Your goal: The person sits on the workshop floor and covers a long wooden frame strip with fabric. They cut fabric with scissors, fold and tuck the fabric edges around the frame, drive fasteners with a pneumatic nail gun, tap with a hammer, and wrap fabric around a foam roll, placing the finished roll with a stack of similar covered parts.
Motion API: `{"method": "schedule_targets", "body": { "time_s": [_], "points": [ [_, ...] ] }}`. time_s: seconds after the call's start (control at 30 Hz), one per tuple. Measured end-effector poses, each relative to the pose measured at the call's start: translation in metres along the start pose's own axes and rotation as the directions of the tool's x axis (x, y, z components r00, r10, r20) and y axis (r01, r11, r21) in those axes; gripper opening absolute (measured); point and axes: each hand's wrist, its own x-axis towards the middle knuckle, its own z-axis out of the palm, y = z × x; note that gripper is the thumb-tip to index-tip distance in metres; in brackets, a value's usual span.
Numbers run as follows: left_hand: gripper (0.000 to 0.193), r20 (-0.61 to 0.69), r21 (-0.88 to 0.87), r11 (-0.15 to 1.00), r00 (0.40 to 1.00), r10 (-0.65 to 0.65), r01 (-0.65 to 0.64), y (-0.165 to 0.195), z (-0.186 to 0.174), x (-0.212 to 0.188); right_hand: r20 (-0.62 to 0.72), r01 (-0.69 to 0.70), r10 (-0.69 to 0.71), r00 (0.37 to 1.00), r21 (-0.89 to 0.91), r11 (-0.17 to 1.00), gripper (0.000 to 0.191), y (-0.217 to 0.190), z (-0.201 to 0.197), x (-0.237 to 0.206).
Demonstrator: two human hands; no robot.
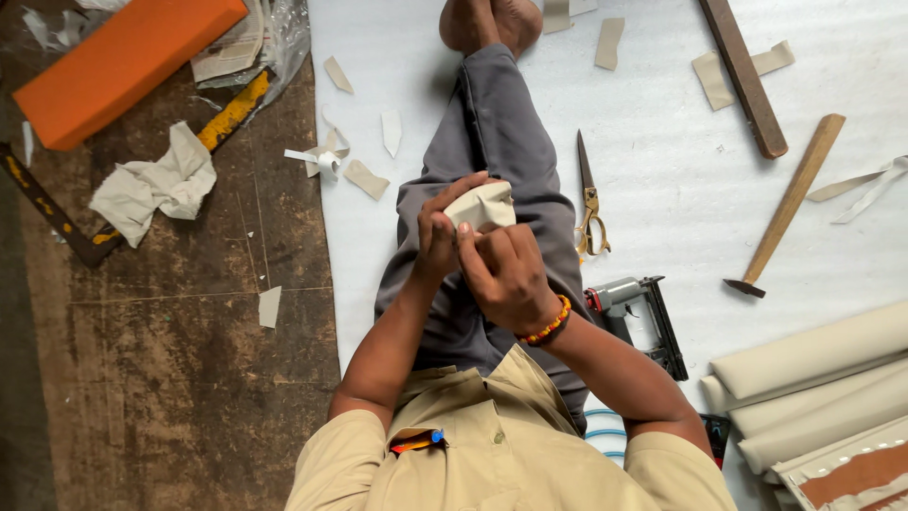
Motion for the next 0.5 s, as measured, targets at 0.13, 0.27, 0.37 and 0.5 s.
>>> {"method": "schedule_targets", "body": {
  "time_s": [0.13,0.27,0.37,0.5],
  "points": [
    [0.107,0.024,0.044,0.998,0.999,0.040,-0.041,0.003,0.000,-0.008,0.062,-0.004,0.003,0.998,0.019,1.000,0.042,-0.009,-0.008,0.000],
    [0.106,0.015,0.028,0.999,0.999,0.042,-0.042,0.009,0.000,-0.012,0.088,-0.033,0.029,0.996,0.045,0.998,0.044,-0.023,-0.013,0.000],
    [0.105,0.004,0.022,0.999,0.999,0.047,-0.047,0.012,0.001,-0.013,0.097,-0.064,0.060,0.993,0.045,0.997,0.044,-0.029,-0.012,-0.002],
    [0.101,0.006,0.134,0.985,0.994,0.106,-0.105,0.015,0.004,-0.014,0.068,-0.058,0.055,0.996,0.047,0.997,0.043,-0.028,-0.004,-0.009]
  ]
}}
